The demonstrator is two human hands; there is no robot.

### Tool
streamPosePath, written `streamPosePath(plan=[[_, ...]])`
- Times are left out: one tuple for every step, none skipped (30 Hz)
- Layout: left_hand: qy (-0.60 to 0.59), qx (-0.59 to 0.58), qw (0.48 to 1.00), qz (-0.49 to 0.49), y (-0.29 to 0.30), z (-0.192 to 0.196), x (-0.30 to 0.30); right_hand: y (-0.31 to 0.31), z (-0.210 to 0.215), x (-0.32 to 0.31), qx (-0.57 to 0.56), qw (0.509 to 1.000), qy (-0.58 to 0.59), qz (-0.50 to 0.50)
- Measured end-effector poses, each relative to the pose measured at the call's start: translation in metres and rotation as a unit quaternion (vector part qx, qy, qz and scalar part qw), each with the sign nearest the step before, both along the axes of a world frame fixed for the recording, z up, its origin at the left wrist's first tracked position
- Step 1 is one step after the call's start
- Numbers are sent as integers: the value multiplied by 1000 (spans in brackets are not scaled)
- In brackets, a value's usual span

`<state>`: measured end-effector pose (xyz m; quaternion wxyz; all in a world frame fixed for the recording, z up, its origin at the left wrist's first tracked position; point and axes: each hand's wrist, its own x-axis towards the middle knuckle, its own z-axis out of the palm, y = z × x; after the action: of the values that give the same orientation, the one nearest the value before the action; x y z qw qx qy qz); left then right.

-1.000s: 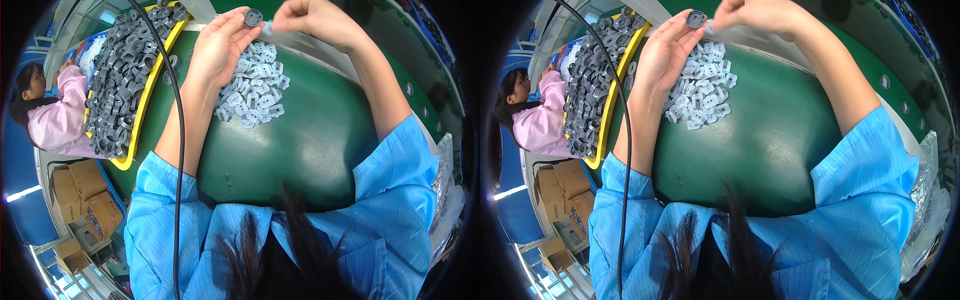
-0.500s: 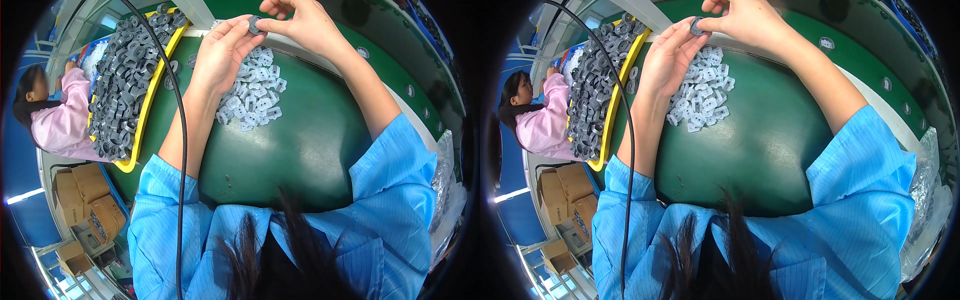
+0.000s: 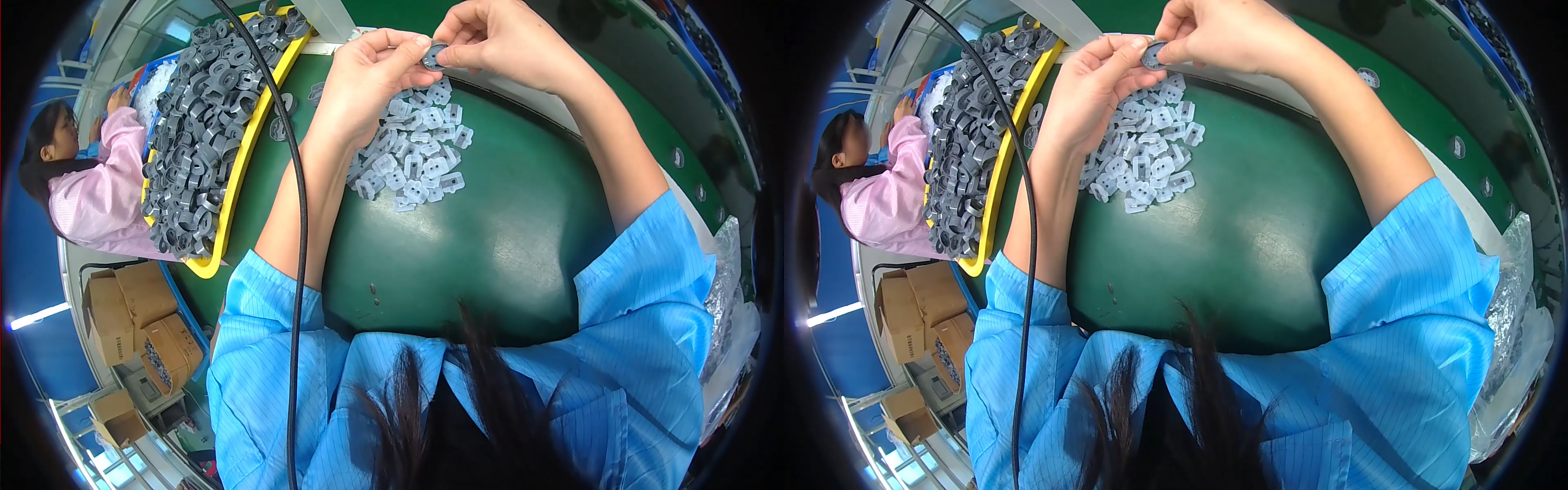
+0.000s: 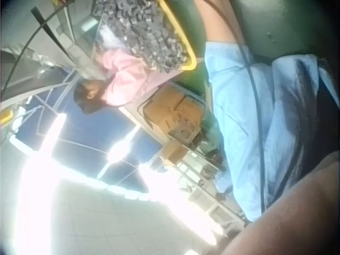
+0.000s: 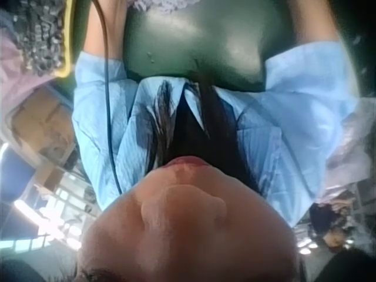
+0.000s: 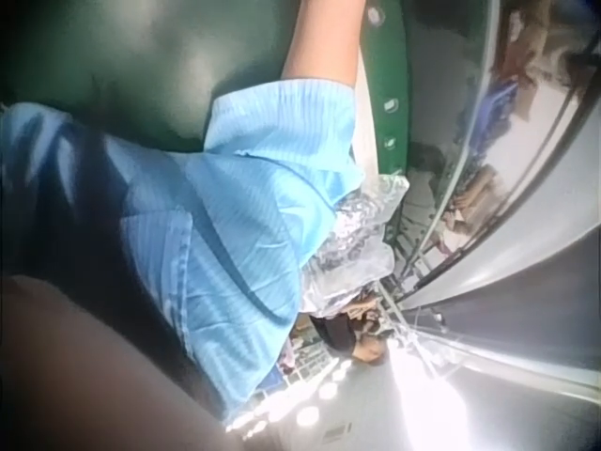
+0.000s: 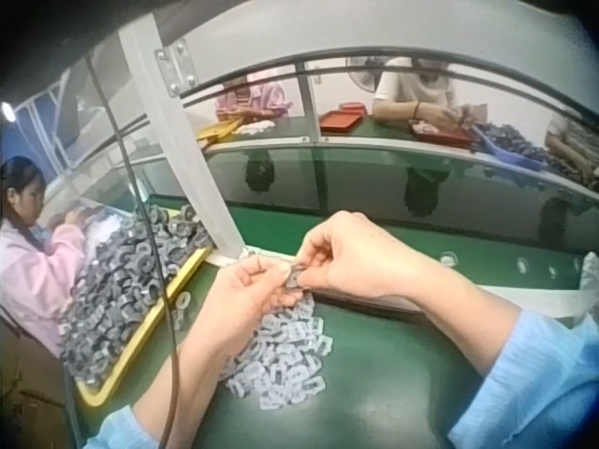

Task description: The person assembles small plastic components by hand, joining grey plastic housings and white plastic brackets on a production line workspace.

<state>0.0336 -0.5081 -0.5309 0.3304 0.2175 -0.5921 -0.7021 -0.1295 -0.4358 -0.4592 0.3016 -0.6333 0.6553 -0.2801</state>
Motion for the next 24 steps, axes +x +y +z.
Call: streamPosePath(plan=[[0,1,1000,-1,1,2,-1,2,0,3,-35,998,41,-19],[-3,-20,1000,18,2,4,-2,4,0,6,-69,994,81,-38],[-7,-40,998,37,3,4,-3,5,2,11,-86,988,117,-49],[-6,-43,998,37,3,5,-4,5,0,10,-89,988,118,-50],[17,-25,998,47,4,3,-5,4,-7,9,-116,989,76,-52],[40,-8,998,57,4,1,-5,4,-10,8,-143,988,34,-53],[41,-11,997,60,3,2,-4,3,-7,5,-125,991,11,-40],[67,19,997,36,3,1,-5,0,-12,-2,-128,991,13,-40],[92,50,994,13,3,2,-5,-6,-24,-11,-133,985,-105,-17],[93,51,994,16,4,1,-5,-8,-27,-9,-132,966,-223,9],[106,69,992,15,5,0,-6,-8,-28,-7,-123,969,-212,5],[118,86,989,14,4,-1,-6,-6,-29,-5,-121,970,-213,7],[139,85,987,-1,2,-2,-5,-2,-26,2,-201,970,-137,5],[140,87,986,0,2,-2,-6,2,-22,7,-281,958,-59,1],[161,100,982,-1,3,-1,-7,6,-17,13,-331,943,-16,21],[181,111,977,-4,4,1,-10,-2,-25,9,-331,943,-15,19],[161,105,981,-10,3,6,-10,-16,-35,4,-477,873,-26,94],[161,105,981,-13,0,9,-8,-23,-44,-3,-609,775,-35,166],[81,15,995,48,-10,9,8,2,-15,16,-360,931,51,37],[4,-76,993,92,-16,11,13,3,-15,13,-361,930,53,34],[-44,-158,978,129,-24,12,19,2,-16,7,-285,958,19,-8],[-74,-207,964,148,-31,11,25,-2,-18,-1,-206,977,-14,-50],[-120,-230,953,157,-35,14,31,-7,-24,-12,-197,978,-27,-69],[-166,-253,939,165,-38,17,36,-13,-32,-26,-154,979,-85,-103]])
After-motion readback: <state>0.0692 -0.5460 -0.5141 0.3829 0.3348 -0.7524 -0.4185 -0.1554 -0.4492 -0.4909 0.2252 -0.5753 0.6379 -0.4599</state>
